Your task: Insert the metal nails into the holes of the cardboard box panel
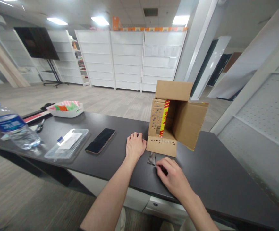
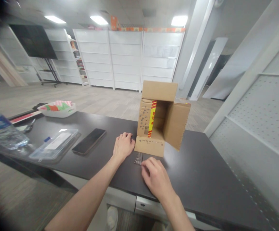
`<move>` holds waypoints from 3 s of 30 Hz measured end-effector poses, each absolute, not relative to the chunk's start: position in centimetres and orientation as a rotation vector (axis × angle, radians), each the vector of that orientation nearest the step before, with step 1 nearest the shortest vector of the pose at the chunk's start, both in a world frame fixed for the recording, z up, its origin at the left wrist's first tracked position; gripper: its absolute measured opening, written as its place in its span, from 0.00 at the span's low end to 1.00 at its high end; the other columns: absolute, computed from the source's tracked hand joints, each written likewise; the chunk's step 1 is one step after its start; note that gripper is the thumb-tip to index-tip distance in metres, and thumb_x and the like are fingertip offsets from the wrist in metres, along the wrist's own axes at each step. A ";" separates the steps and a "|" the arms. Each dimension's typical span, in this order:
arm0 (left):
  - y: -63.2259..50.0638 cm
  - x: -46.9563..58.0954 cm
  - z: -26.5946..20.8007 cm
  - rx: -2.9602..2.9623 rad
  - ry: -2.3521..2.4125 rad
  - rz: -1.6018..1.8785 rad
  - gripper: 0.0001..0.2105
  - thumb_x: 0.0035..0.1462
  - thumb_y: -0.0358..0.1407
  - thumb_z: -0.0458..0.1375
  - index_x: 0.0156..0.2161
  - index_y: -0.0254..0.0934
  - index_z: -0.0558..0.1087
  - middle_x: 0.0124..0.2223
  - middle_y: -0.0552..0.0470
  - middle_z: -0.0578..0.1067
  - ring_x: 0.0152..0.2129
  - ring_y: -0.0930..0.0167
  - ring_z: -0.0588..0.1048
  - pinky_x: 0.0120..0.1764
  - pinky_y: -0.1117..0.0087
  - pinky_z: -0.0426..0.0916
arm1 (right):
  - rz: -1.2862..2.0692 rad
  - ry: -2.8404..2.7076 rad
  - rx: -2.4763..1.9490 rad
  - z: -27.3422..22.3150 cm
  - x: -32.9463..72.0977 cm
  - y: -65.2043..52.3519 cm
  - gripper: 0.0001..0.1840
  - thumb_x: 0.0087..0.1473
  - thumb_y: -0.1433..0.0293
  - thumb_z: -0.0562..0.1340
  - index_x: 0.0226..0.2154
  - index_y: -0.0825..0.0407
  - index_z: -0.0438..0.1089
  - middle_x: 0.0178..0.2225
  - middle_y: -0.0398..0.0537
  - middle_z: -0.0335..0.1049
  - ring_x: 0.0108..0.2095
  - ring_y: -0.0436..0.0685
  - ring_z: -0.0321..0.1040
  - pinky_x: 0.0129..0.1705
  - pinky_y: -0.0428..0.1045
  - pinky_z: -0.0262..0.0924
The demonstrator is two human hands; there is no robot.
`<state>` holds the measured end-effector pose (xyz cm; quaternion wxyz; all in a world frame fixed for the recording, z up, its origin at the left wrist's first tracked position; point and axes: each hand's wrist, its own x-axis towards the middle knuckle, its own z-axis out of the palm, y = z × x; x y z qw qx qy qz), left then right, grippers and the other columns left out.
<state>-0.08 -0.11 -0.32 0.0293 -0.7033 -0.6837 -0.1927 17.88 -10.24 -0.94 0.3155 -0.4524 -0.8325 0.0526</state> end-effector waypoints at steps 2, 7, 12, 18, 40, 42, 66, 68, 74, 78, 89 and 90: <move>-0.2 -0.1 -0.2 -2.164 -2.111 -0.590 0.13 0.63 0.36 0.49 0.48 0.39 0.72 0.51 0.44 0.73 0.49 0.62 0.69 0.52 0.61 0.61 | 0.162 -2.215 -1.213 -0.8 17.8 -10.3 0.07 0.62 0.74 0.57 0.36 0.50 0.70 0.34 0.47 0.71 0.35 0.57 0.68 0.38 0.52 0.61; -0.2 0.0 -0.1 -2.170 -2.115 -0.589 0.13 0.63 0.35 0.49 0.48 0.39 0.72 0.50 0.43 0.73 0.49 0.62 0.69 0.52 0.60 0.61 | 0.227 -2.239 -1.249 -0.4 17.6 -10.3 0.07 0.60 0.76 0.58 0.35 0.49 0.69 0.34 0.46 0.71 0.36 0.57 0.67 0.39 0.52 0.59; -0.2 0.1 -0.1 -2.165 -2.127 -0.587 0.13 0.63 0.35 0.49 0.49 0.39 0.72 0.50 0.44 0.73 0.49 0.62 0.69 0.52 0.61 0.61 | 0.238 -2.228 -1.254 -0.4 17.6 -10.2 0.07 0.60 0.76 0.58 0.36 0.49 0.68 0.35 0.46 0.71 0.38 0.58 0.67 0.39 0.52 0.58; -0.1 0.1 -0.2 -2.169 -2.120 -0.603 0.14 0.63 0.35 0.49 0.49 0.39 0.72 0.50 0.44 0.73 0.49 0.62 0.69 0.52 0.61 0.61 | 0.269 -2.210 -1.261 -0.4 17.6 -10.1 0.06 0.59 0.76 0.58 0.34 0.49 0.67 0.36 0.46 0.70 0.38 0.58 0.66 0.39 0.51 0.57; -0.1 0.0 -0.2 -2.164 -2.129 -0.605 0.13 0.62 0.35 0.50 0.49 0.39 0.72 0.50 0.44 0.73 0.49 0.62 0.69 0.52 0.61 0.61 | 0.225 -2.143 -1.319 -1.1 17.7 -9.7 0.04 0.59 0.72 0.59 0.38 0.48 0.67 0.41 0.48 0.73 0.44 0.61 0.67 0.46 0.56 0.58; -0.1 0.0 -0.2 -2.166 -2.120 -0.610 0.13 0.63 0.35 0.49 0.49 0.39 0.72 0.50 0.44 0.73 0.49 0.62 0.69 0.52 0.60 0.61 | 0.223 -2.141 -1.322 -1.2 17.7 -9.7 0.04 0.59 0.72 0.59 0.38 0.48 0.66 0.41 0.48 0.73 0.44 0.61 0.67 0.46 0.56 0.58; -0.2 0.1 -0.2 -2.154 -2.107 -0.591 0.13 0.63 0.35 0.49 0.48 0.39 0.72 0.49 0.44 0.74 0.49 0.62 0.70 0.51 0.61 0.61 | 0.183 -2.148 -1.354 -1.0 17.4 -9.4 0.03 0.62 0.67 0.61 0.38 0.49 0.67 0.39 0.48 0.73 0.42 0.61 0.67 0.44 0.55 0.58; -0.2 0.1 -0.2 -2.158 -2.100 -0.598 0.13 0.63 0.35 0.49 0.48 0.39 0.72 0.49 0.44 0.73 0.49 0.62 0.70 0.51 0.61 0.61 | 0.185 -2.146 -1.362 -1.0 17.4 -9.4 0.03 0.62 0.67 0.61 0.37 0.49 0.67 0.39 0.48 0.73 0.42 0.61 0.67 0.44 0.55 0.58; -0.1 0.0 -0.3 -2.162 -2.099 -0.605 0.13 0.63 0.35 0.49 0.48 0.38 0.72 0.49 0.43 0.73 0.48 0.62 0.70 0.51 0.60 0.61 | 0.208 -2.149 -1.377 -1.1 17.3 -9.4 0.03 0.63 0.67 0.60 0.38 0.49 0.67 0.39 0.48 0.73 0.42 0.61 0.66 0.44 0.55 0.57; -0.2 0.0 -0.4 -2.156 -2.089 -0.604 0.13 0.63 0.35 0.49 0.48 0.38 0.72 0.48 0.44 0.73 0.48 0.62 0.70 0.50 0.61 0.61 | 0.185 -2.157 -1.394 -1.0 17.3 -9.4 0.03 0.62 0.67 0.61 0.37 0.49 0.68 0.39 0.48 0.73 0.42 0.60 0.67 0.44 0.54 0.56; 0.0 0.0 -0.5 -2.161 -2.091 -0.612 0.13 0.63 0.35 0.50 0.49 0.38 0.73 0.49 0.44 0.73 0.48 0.62 0.70 0.51 0.61 0.61 | 0.281 -2.064 -1.350 -0.8 17.4 -9.5 0.06 0.63 0.64 0.59 0.38 0.49 0.68 0.40 0.49 0.73 0.44 0.61 0.68 0.46 0.54 0.58; 0.0 0.0 -0.5 -2.161 -2.086 -0.615 0.13 0.63 0.35 0.50 0.49 0.38 0.73 0.49 0.44 0.74 0.48 0.62 0.70 0.51 0.61 0.61 | 0.307 -2.038 -1.334 -0.8 17.5 -9.4 0.06 0.63 0.64 0.59 0.39 0.49 0.69 0.41 0.49 0.74 0.44 0.61 0.68 0.47 0.54 0.58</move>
